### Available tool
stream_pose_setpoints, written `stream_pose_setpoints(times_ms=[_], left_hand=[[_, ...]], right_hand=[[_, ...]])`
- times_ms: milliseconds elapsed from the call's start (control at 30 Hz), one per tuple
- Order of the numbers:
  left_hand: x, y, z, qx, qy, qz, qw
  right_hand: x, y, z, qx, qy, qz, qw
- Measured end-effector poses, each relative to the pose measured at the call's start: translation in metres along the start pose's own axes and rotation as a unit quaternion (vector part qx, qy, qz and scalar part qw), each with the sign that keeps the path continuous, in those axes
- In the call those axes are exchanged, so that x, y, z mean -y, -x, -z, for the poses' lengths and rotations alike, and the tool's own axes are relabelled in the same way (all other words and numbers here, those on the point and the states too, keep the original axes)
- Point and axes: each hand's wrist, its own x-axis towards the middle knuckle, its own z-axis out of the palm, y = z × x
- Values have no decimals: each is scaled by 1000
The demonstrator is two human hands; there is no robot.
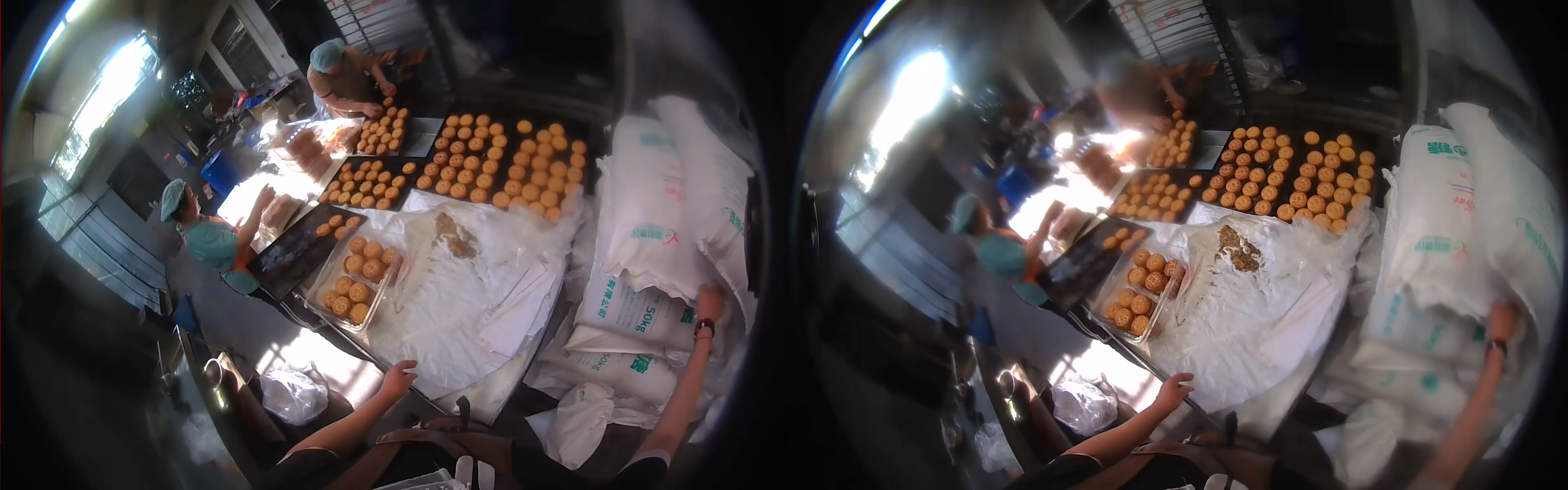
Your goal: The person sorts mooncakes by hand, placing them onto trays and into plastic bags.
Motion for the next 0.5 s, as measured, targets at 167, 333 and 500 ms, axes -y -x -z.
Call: stream_pose_setpoints(times_ms=[167,333,500], left_hand=[[-41,-12,6,3,-18,-92,996],[-29,-4,22,6,-50,-109,993],[-7,22,40,5,-89,-39,995]], right_hand=[[-32,3,21,13,-108,-69,992],[-93,19,-21,-139,-506,62,849],[-47,54,-30,-339,119,160,919]])
